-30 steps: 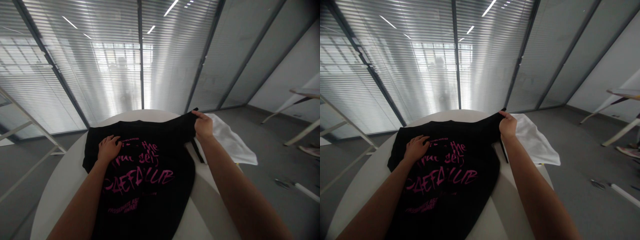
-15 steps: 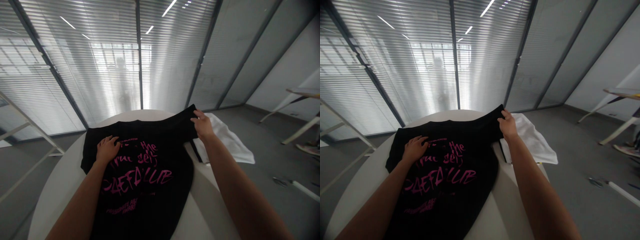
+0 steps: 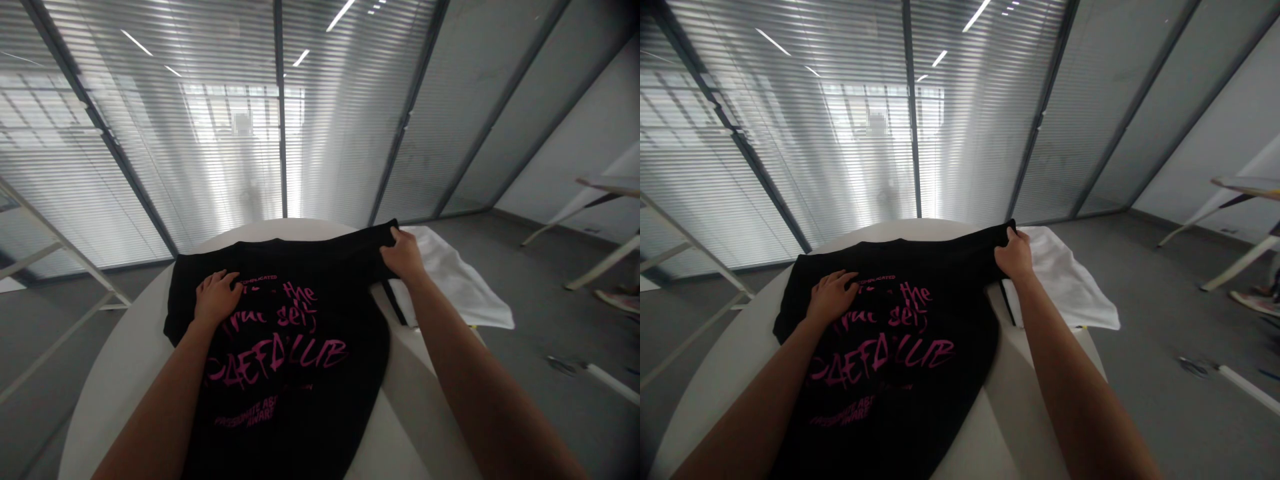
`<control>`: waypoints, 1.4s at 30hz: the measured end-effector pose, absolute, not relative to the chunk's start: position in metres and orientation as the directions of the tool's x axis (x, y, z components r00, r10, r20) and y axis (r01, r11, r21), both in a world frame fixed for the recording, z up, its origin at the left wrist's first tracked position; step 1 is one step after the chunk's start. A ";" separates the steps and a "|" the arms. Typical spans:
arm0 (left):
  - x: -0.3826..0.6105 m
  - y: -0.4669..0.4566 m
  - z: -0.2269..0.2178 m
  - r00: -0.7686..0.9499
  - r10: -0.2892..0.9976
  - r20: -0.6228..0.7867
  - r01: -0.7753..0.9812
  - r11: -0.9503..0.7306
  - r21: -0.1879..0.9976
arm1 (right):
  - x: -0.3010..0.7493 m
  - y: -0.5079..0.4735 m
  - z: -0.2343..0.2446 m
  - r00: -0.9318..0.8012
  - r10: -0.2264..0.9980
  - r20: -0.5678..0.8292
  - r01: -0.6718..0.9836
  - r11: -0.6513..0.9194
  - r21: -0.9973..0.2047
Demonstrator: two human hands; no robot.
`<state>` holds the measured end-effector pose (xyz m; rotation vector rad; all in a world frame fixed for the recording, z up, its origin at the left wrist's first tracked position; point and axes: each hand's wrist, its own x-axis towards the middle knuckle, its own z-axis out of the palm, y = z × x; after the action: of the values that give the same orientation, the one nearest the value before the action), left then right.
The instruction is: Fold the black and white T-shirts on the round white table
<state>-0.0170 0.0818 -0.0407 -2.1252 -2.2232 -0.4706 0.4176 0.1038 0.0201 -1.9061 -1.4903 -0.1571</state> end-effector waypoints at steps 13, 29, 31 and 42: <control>0.068 0.101 -0.004 0.318 0.903 0.288 0.907 -0.379 0.185 | 0.421 0.101 0.029 0.384 0.851 0.358 0.820 -0.137 -0.556; 0.221 0.148 -0.047 0.511 0.854 0.098 0.802 -0.514 0.304 | 0.393 0.097 0.035 0.220 0.803 0.554 0.789 0.188 -0.585; 0.208 0.153 -0.043 0.487 0.859 0.160 0.802 -0.512 0.308 | 0.393 0.097 0.034 0.221 0.809 0.545 0.790 0.179 -0.586; 0.164 0.169 -0.050 0.344 0.930 0.128 0.852 -0.367 0.374 | 0.363 0.088 0.040 0.113 0.812 0.572 0.811 0.257 -0.526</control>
<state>0.1636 0.1688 -0.0500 -2.7656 -1.8738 -0.5493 0.3631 0.0882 0.0397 -1.5202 -1.6613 0.0019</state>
